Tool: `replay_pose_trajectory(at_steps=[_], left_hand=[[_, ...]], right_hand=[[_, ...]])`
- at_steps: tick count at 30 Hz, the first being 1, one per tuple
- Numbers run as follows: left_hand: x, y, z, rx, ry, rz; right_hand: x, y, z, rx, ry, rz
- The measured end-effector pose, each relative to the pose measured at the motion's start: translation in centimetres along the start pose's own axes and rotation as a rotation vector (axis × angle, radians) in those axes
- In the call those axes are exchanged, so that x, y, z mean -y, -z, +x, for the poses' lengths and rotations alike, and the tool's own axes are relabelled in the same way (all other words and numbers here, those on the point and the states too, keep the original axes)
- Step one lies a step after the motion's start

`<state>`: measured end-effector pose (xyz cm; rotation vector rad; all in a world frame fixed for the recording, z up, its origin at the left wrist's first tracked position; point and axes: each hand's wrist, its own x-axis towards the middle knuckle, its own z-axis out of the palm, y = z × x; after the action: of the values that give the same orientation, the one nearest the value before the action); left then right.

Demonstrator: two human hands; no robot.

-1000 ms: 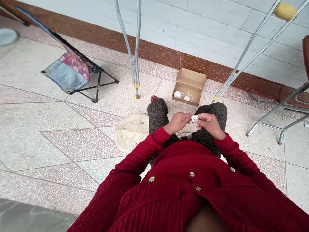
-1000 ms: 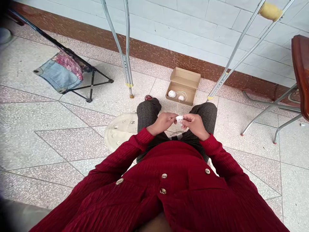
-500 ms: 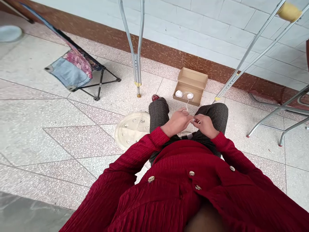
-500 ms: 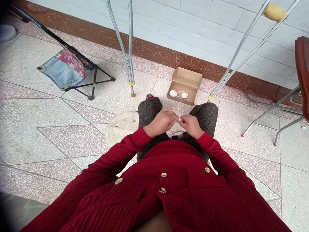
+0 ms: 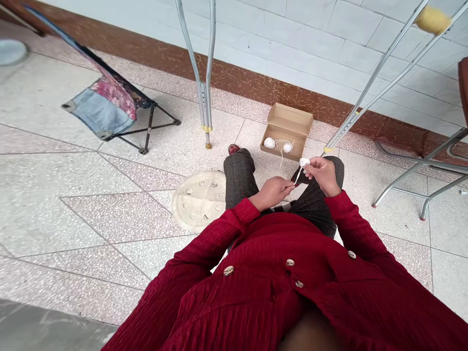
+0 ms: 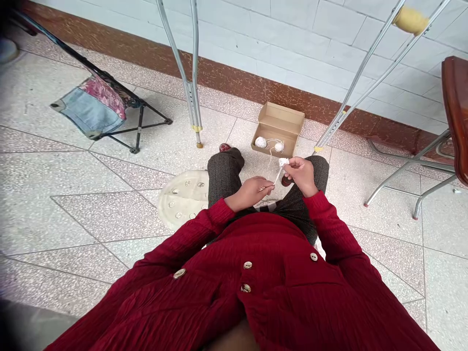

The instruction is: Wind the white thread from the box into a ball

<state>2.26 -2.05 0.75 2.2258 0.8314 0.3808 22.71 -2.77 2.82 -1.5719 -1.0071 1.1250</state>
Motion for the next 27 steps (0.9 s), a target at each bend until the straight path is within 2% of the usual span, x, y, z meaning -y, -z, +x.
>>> replay_pose_trajectory(at_steps=[3, 7, 9, 12, 15, 18, 21, 24, 27], left_hand=[[-0.4, 1.2, -0.4, -0.041, -0.101, 0.162], [-0.2, 2.8, -0.3, -0.029, -0.198, 0.305], [0.3, 3.2, 0.2, -0.016, -0.209, 0.300], [1.0, 3.1, 0.9, -0.046, -0.168, 0.129], [1.0, 2.5, 1.1, -0.074, -0.077, -0.083], [0.3, 1.8, 0.5, -0.045, 0.002, -0.192], [-0.2, 1.5, -0.2, -0.019, 0.016, -0.176], [-0.3, 1.9, -0.6, -0.055, -0.006, -0.111], [-0.2, 2.5, -0.8, -0.078, -0.043, -0.088]], right_hand=[[-1.9, -0.1, 0.6, 0.053, 0.037, -0.278], [-2.9, -1.2, -1.4, 0.263, 0.263, -0.578], [-2.5, -1.6, -2.8, 0.374, 0.302, -0.546], [-1.0, -1.6, -4.2, 0.449, 0.147, -0.270], [0.9, -0.8, -4.2, 0.373, -0.006, 0.000], [2.0, 0.1, -2.7, 0.157, 0.002, 0.116], [1.4, 0.4, -0.6, -0.027, 0.046, 0.018], [-0.4, 0.2, 0.8, -0.062, 0.099, -0.194], [-1.5, -0.3, 1.3, -0.078, 0.111, -0.208]])
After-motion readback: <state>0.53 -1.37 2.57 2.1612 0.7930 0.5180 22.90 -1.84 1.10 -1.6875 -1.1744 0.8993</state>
